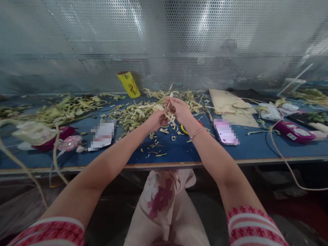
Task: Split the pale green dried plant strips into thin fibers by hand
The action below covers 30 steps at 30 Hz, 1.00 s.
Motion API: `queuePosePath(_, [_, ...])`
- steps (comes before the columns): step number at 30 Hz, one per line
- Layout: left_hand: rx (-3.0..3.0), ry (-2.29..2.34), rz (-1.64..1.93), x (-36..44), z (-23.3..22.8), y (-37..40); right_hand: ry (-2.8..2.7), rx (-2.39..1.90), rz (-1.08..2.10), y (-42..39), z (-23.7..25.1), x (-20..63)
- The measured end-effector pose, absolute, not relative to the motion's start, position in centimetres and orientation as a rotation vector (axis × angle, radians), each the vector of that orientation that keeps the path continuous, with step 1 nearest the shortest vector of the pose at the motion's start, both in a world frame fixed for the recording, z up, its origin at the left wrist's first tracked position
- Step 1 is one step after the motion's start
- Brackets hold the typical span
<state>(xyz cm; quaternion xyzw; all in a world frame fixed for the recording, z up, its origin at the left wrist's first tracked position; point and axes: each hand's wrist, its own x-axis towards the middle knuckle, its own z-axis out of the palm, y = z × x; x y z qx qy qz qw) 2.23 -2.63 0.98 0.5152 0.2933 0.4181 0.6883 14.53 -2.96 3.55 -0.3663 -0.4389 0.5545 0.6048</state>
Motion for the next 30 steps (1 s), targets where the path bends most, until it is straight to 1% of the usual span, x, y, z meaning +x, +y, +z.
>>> queuePosePath(8, [1.132,0.654,0.892,1.7,1.3,-2.7,-1.021,-0.729,1.131,-1.8,3.2,15.7])
queuePosePath(13, [1.138,0.660,0.998,1.7,1.0,-2.0,-1.191,-0.737,1.063,-2.2,3.3,15.6])
queuePosePath(17, [1.160,0.678,1.056,1.7,1.2,-2.0,-1.353,-0.798,0.946,-1.8,3.0,15.6])
queuePosePath(21, [1.251,0.723,1.079,1.7,1.0,-1.9,-1.479,-0.871,0.933,-1.2,2.4,16.0])
queuePosePath(30, [1.416,0.743,1.170,1.7,0.1,-1.1,-1.536,-0.967,0.799,-0.4,1.7,16.3])
